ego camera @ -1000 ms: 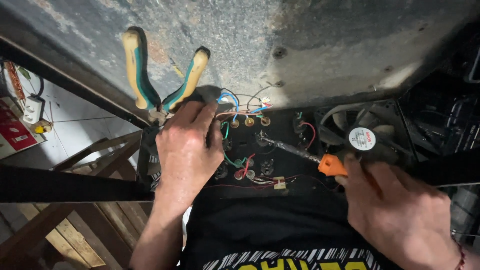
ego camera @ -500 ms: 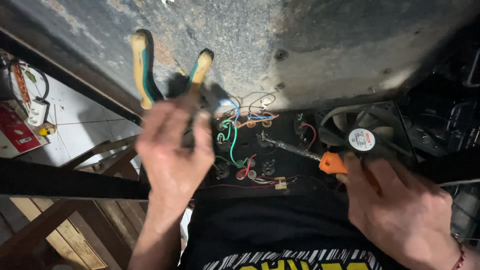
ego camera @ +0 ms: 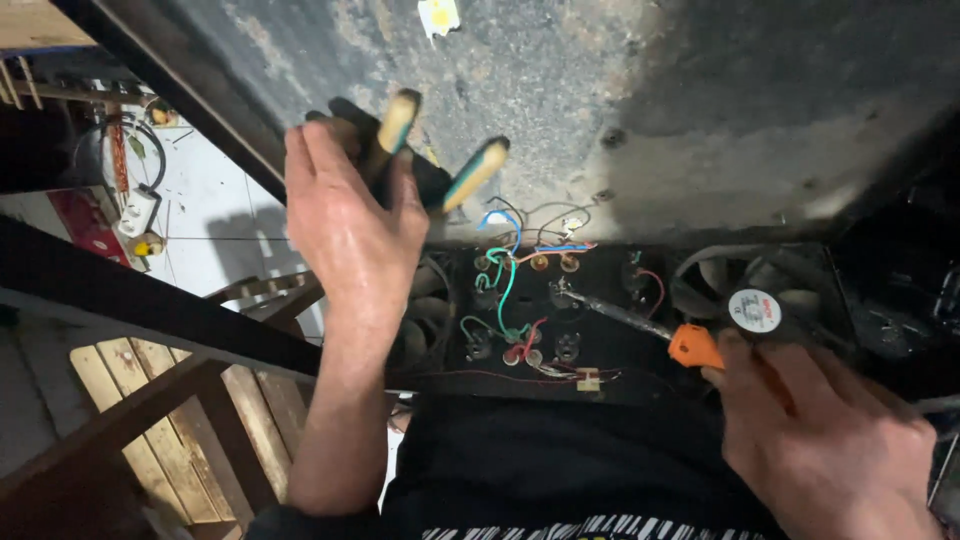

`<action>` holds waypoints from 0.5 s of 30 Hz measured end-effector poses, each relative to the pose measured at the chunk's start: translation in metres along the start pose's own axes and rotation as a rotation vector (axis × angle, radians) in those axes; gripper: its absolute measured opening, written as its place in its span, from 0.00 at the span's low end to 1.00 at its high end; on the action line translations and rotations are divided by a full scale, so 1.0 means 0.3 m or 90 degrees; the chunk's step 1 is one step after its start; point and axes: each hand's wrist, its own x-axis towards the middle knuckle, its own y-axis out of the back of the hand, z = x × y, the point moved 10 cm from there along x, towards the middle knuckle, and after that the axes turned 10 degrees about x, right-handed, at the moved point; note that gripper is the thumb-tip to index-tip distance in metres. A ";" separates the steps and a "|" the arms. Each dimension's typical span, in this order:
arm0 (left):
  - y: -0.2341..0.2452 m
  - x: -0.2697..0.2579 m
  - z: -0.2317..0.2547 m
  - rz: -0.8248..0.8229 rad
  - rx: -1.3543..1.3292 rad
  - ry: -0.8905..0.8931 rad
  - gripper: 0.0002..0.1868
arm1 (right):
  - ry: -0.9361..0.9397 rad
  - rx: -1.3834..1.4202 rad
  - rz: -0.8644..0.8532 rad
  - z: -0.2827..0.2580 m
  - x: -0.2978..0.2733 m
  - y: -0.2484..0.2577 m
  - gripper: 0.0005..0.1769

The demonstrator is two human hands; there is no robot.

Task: Soldering wires to terminals and using pliers to adjust components inside an electronic device.

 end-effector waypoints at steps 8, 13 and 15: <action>-0.005 -0.061 0.001 0.033 -0.190 -0.091 0.08 | -0.002 0.002 0.014 0.002 -0.005 0.008 0.13; -0.044 -0.058 -0.080 -0.044 -0.345 0.035 0.15 | 0.002 0.033 -0.034 0.007 -0.004 -0.006 0.12; -0.063 -0.029 -0.079 -0.079 -0.287 0.032 0.13 | 0.000 0.037 -0.056 0.010 0.001 -0.019 0.15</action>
